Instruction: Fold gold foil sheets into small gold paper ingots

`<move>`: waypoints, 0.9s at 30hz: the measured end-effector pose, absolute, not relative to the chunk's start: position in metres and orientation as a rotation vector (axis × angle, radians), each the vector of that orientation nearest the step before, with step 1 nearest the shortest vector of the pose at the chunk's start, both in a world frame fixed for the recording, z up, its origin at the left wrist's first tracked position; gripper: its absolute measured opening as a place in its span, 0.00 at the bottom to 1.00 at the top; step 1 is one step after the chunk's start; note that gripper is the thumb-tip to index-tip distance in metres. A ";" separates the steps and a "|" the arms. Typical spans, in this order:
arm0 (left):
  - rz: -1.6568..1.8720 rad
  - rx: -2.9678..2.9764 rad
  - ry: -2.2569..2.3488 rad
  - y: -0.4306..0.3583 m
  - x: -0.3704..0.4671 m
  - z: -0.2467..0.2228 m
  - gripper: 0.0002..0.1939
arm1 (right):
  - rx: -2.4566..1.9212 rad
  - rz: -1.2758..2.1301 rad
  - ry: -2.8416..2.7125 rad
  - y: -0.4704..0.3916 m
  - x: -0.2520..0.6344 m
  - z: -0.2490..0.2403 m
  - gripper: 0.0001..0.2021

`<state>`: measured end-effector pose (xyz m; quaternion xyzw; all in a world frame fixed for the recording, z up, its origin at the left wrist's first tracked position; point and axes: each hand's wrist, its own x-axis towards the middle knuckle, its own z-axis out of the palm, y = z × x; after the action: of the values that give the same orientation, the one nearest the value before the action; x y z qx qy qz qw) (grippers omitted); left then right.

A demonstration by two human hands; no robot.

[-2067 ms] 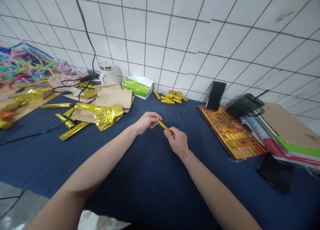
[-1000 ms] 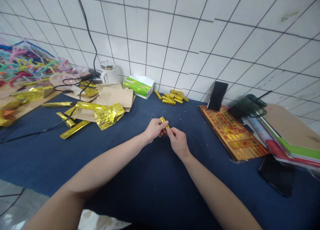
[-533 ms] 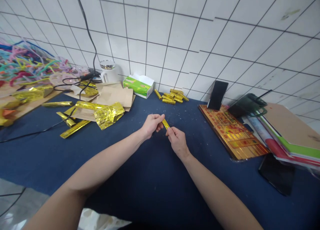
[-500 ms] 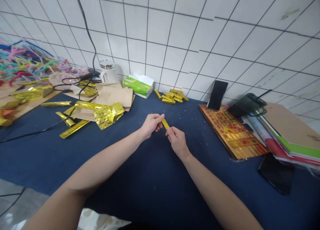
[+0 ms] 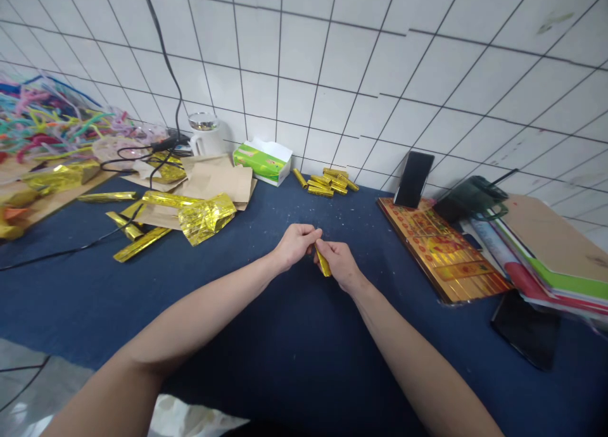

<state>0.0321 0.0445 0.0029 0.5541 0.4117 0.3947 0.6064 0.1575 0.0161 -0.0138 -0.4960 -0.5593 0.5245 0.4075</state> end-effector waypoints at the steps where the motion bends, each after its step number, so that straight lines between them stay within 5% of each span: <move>1: 0.931 1.282 0.957 0.046 0.031 0.001 0.18 | -1.262 1.331 -1.402 0.015 0.157 -0.012 0.22; 18: 1.147 1.069 1.056 0.066 0.017 -0.002 0.18 | -1.286 1.171 -1.633 0.010 0.152 -0.011 0.18; 27: 0.969 1.249 1.070 0.072 0.009 0.009 0.12 | -1.577 -0.168 -2.168 0.005 0.154 -0.018 0.17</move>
<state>0.0088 0.0720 0.0094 0.5339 0.4572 0.4143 0.5781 0.1542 0.0052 -0.0178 -0.5720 -0.7862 -0.0609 0.2258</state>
